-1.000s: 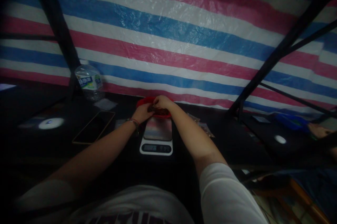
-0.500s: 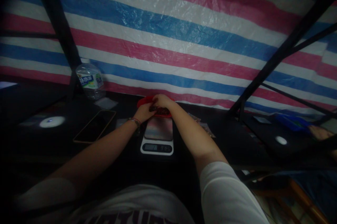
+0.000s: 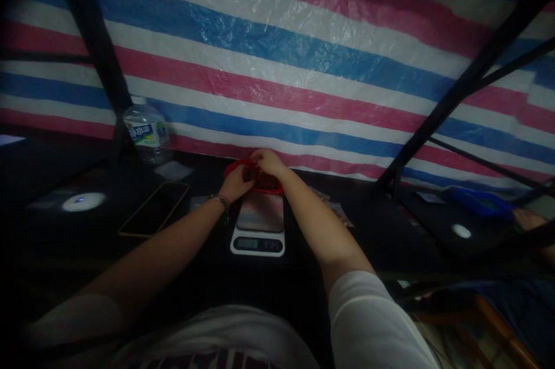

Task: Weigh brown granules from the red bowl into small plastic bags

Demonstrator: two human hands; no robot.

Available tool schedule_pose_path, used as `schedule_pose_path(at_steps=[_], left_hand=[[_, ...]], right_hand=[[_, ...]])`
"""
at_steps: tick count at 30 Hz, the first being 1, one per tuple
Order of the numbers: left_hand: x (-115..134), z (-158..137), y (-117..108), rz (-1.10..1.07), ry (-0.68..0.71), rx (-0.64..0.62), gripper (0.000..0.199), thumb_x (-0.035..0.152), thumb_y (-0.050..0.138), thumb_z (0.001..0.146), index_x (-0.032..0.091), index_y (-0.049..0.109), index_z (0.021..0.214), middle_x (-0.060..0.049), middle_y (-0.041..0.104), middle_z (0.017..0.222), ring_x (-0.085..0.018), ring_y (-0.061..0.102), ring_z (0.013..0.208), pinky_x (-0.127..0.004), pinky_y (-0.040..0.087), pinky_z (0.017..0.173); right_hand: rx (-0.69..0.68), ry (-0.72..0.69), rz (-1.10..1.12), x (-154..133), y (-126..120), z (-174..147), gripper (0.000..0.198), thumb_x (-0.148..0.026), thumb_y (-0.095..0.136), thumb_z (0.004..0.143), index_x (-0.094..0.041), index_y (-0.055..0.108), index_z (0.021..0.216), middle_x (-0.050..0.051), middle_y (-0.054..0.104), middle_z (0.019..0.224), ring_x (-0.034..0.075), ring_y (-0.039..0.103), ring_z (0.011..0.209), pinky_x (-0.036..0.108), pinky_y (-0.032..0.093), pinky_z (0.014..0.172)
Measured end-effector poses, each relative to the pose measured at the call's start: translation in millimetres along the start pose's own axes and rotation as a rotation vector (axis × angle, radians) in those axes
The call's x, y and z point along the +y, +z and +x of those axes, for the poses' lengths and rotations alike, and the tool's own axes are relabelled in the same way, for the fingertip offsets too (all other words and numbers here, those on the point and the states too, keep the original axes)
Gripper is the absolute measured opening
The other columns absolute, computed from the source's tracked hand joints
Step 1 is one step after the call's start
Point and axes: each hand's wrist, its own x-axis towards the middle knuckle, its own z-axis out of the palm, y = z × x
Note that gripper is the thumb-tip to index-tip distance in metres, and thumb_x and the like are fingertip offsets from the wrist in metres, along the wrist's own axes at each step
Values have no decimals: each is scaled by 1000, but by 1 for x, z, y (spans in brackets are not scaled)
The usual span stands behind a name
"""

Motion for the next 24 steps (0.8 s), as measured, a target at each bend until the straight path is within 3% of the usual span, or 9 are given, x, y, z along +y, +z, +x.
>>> schedule_pose_path(at_steps=[4, 7, 10, 12, 14, 16, 18, 20, 24], left_hand=[[0, -1, -3, 6, 45, 67, 36, 21, 63, 75, 16, 57, 110, -9, 67, 106, -21, 64, 97, -32, 50, 86], [3, -3, -7, 32, 80, 39, 30, 25, 63, 76, 17, 60, 105, -8, 68, 103, -22, 64, 95, -32, 50, 85], [11, -9, -14, 24, 131, -54, 36, 30, 64, 76, 17, 59, 109, -7, 68, 104, -21, 65, 95, -31, 50, 85], [19, -14, -18, 33, 228, -178, 40, 33, 67, 74, 19, 61, 111, -7, 69, 105, -22, 64, 97, -31, 49, 87], [28, -19, -21, 39, 316, -328, 42, 34, 70, 72, 21, 63, 111, -7, 69, 106, -23, 64, 100, -31, 48, 89], [33, -20, -25, -8, 356, -444, 53, 33, 74, 68, 22, 61, 119, -6, 69, 109, -22, 63, 102, -31, 47, 91], [35, -17, -32, -98, 339, -481, 73, 32, 74, 67, 23, 49, 134, -6, 68, 113, -20, 65, 100, -30, 48, 89], [32, -9, -43, -140, 278, -460, 77, 33, 70, 71, 23, 41, 141, -5, 69, 112, -18, 67, 93, -27, 50, 83], [17, 8, -64, 12, 169, -378, 42, 36, 69, 71, 28, 68, 112, -1, 74, 94, -18, 67, 85, -25, 50, 77]], right_hand=[[64, 40, -100, 2, -10, -4, 42, 0, 38, 72, -11, 67, 102, 6, 70, 84, 11, 60, 64, 20, 47, 62], [102, 57, -228, 7, -16, -10, 36, -4, 42, 77, -12, 69, 99, 7, 71, 91, 14, 63, 78, 23, 48, 75], [334, 75, -408, 14, -22, -21, 28, -18, 50, 83, -14, 69, 103, 12, 66, 109, 20, 60, 103, 29, 44, 93], [448, 132, -484, 21, -27, -32, 42, -36, 59, 82, -13, 64, 116, 16, 60, 120, 25, 57, 112, 34, 42, 97], [412, 203, -471, 30, -32, -44, 67, -51, 67, 74, -12, 56, 127, 19, 57, 125, 28, 57, 112, 35, 44, 93], [258, 259, -401, 38, -36, -55, 73, -53, 71, 70, -13, 55, 128, 17, 62, 119, 27, 61, 104, 32, 48, 86], [98, 288, -338, 45, -37, -64, 57, -45, 72, 71, -16, 62, 120, 11, 69, 107, 24, 65, 92, 28, 49, 78], [15, 300, -311, 49, -37, -69, 38, -33, 71, 73, -17, 69, 108, 7, 72, 96, 21, 66, 83, 24, 48, 71], [61, 311, -306, 50, -38, -68, 24, -25, 66, 76, -14, 73, 96, 7, 73, 82, 19, 66, 73, 21, 46, 63]])
